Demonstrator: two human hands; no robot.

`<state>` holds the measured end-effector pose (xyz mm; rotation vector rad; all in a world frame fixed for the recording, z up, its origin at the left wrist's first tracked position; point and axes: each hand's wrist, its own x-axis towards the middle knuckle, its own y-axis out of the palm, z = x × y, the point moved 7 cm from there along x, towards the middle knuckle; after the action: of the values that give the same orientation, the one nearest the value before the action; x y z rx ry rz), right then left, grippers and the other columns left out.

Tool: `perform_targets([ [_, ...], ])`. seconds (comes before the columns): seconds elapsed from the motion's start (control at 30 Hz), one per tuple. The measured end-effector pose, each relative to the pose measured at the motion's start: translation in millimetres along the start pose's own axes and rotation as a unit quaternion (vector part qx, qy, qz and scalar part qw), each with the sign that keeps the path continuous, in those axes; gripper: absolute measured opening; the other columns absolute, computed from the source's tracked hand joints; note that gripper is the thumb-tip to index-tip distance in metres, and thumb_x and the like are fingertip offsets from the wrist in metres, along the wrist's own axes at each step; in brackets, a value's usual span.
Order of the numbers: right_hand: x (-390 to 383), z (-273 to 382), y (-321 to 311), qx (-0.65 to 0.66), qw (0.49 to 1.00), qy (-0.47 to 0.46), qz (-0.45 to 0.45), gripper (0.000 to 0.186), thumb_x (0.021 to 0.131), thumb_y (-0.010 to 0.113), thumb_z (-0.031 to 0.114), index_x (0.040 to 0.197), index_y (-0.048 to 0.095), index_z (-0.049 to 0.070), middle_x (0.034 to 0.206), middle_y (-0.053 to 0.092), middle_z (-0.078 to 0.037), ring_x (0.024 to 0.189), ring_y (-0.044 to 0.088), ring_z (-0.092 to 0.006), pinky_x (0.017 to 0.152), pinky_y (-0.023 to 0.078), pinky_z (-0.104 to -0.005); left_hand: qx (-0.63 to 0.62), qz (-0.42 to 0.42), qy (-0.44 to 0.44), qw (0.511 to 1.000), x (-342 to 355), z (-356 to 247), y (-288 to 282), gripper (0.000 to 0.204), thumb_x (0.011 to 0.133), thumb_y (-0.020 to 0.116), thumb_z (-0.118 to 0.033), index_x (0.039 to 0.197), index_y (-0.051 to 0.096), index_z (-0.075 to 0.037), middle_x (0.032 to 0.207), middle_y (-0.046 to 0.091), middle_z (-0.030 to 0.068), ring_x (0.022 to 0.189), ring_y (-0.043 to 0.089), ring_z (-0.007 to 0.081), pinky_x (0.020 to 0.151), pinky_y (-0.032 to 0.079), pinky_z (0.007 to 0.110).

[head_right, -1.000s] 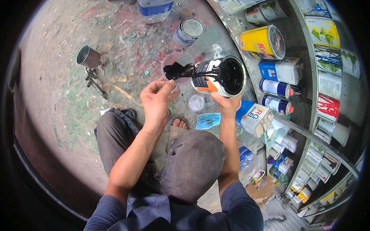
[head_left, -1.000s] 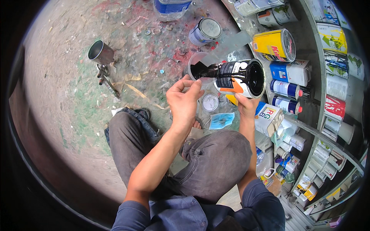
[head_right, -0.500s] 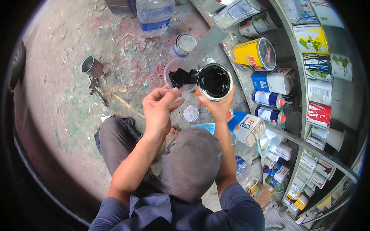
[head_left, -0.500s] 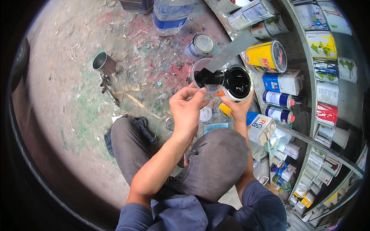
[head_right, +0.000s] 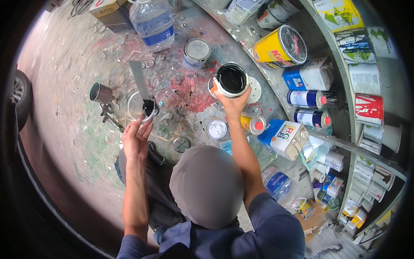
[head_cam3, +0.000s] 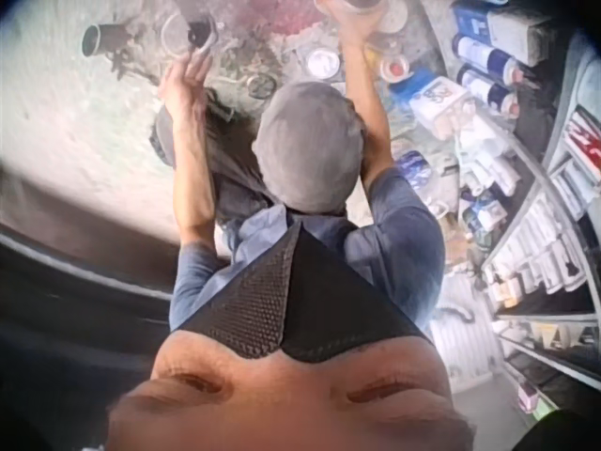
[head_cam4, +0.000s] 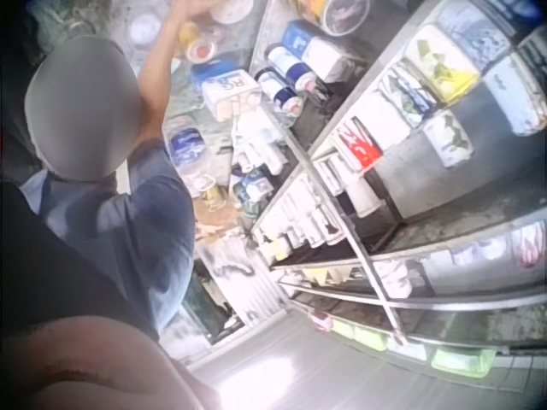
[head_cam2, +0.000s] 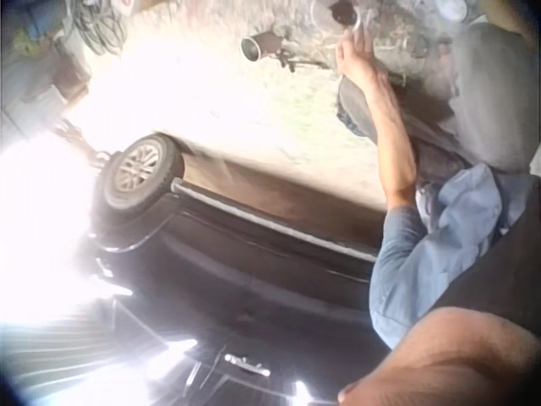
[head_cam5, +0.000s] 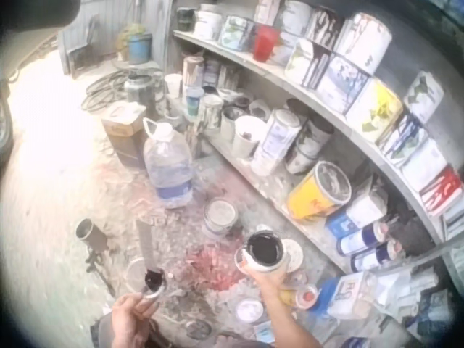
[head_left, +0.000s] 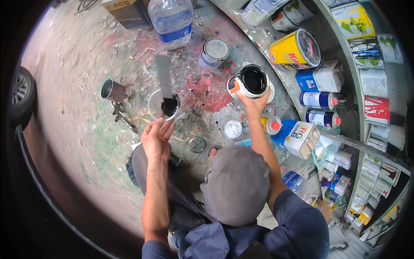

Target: The person prepares paint for a spray gun by pouring black paint into a plastic cup, adding liquid from another container, and stirring the mixture with a metal stick.

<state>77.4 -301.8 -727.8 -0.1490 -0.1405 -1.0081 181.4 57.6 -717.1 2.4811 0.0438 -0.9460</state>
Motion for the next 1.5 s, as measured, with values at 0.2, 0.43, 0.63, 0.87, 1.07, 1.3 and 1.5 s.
perform_targets([
  [0.2,-1.8,-63.0,6.3,-0.044,0.997,0.006,-0.056,0.098,0.055,0.094,0.016,0.133,0.036,0.001,0.124,0.057,-0.014,0.113,0.060,-0.0229,0.098,0.047,-0.0359,-0.005,-0.025,-0.018,1.000,26.6,11.7,-22.4,0.007,0.093,0.060,-0.003,0.088,0.057,0.000,0.123,0.062,0.0223,0.106,0.067,0.0401,0.086,0.061,0.045],
  [0.43,-25.3,-103.9,-0.8,-0.006,0.999,0.033,-0.019,0.114,0.060,0.091,0.015,0.149,0.021,0.000,0.146,0.038,-0.020,0.136,0.041,-0.0278,0.113,0.034,-0.0387,0.002,0.010,-0.039,0.999,50.8,34.7,-34.8,0.016,0.094,0.059,-0.009,0.103,0.057,0.005,0.131,0.057,0.0243,0.117,0.060,0.0424,0.096,0.057,0.043],
  [0.63,-96.3,-60.3,-32.8,-0.218,0.967,0.082,0.098,0.097,0.068,0.085,0.012,0.146,0.029,-0.001,0.149,0.035,-0.028,0.140,0.035,-0.0377,0.113,0.034,-0.0442,0.023,0.027,-0.037,0.999,61.5,36.0,-37.7,0.023,0.095,0.059,-0.011,0.108,0.055,0.007,0.130,0.058,0.0239,0.118,0.059,0.0409,0.099,0.055,0.042],
  [0.87,-147.4,-56.5,-77.3,-0.493,0.847,0.072,0.186,0.082,0.065,0.084,0.016,0.134,0.043,-0.001,0.140,0.044,-0.023,0.130,0.041,-0.0415,0.108,0.036,-0.0495,0.033,0.025,-0.047,0.998,63.0,39.4,-31.5,0.020,0.095,0.058,-0.010,0.105,0.057,0.007,0.128,0.060,0.0220,0.120,0.059,0.0401,0.100,0.054,0.042],
  [1.07,-148.3,-77.8,-63.9,-0.545,0.808,0.096,0.200,0.088,0.062,0.085,0.025,0.134,0.043,0.000,0.139,0.046,-0.017,0.129,0.042,-0.0356,0.106,0.036,-0.0478,0.041,0.033,-0.056,0.997,59.2,42.3,-36.0,0.021,0.095,0.058,-0.011,0.107,0.059,0.007,0.125,0.062,0.0187,0.118,0.060,0.0391,0.098,0.055,0.041],
  [1.3,-119.7,-34.0,-50.8,-0.503,0.855,0.017,0.128,0.087,0.058,0.088,0.028,0.130,0.049,0.001,0.129,0.056,-0.016,0.119,0.051,-0.0359,0.099,0.042,-0.0477,0.034,0.031,-0.055,0.997,58.8,43.6,-38.1,0.029,0.096,0.057,-0.012,0.113,0.057,0.011,0.122,0.063,0.0215,0.118,0.061,0.0379,0.100,0.054,0.040],
  [1.5,-15.4,52.1,-15.4,-0.462,0.876,-0.108,0.086,0.078,0.058,0.087,0.032,0.123,0.056,0.002,0.124,0.062,-0.015,0.113,0.056,-0.0339,0.093,0.045,-0.0461,0.022,0.030,-0.046,0.998,61.0,41.3,-43.1,0.028,0.095,0.059,-0.011,0.110,0.058,0.013,0.117,0.065,0.0243,0.117,0.061,0.0379,0.102,0.053,0.040],
])
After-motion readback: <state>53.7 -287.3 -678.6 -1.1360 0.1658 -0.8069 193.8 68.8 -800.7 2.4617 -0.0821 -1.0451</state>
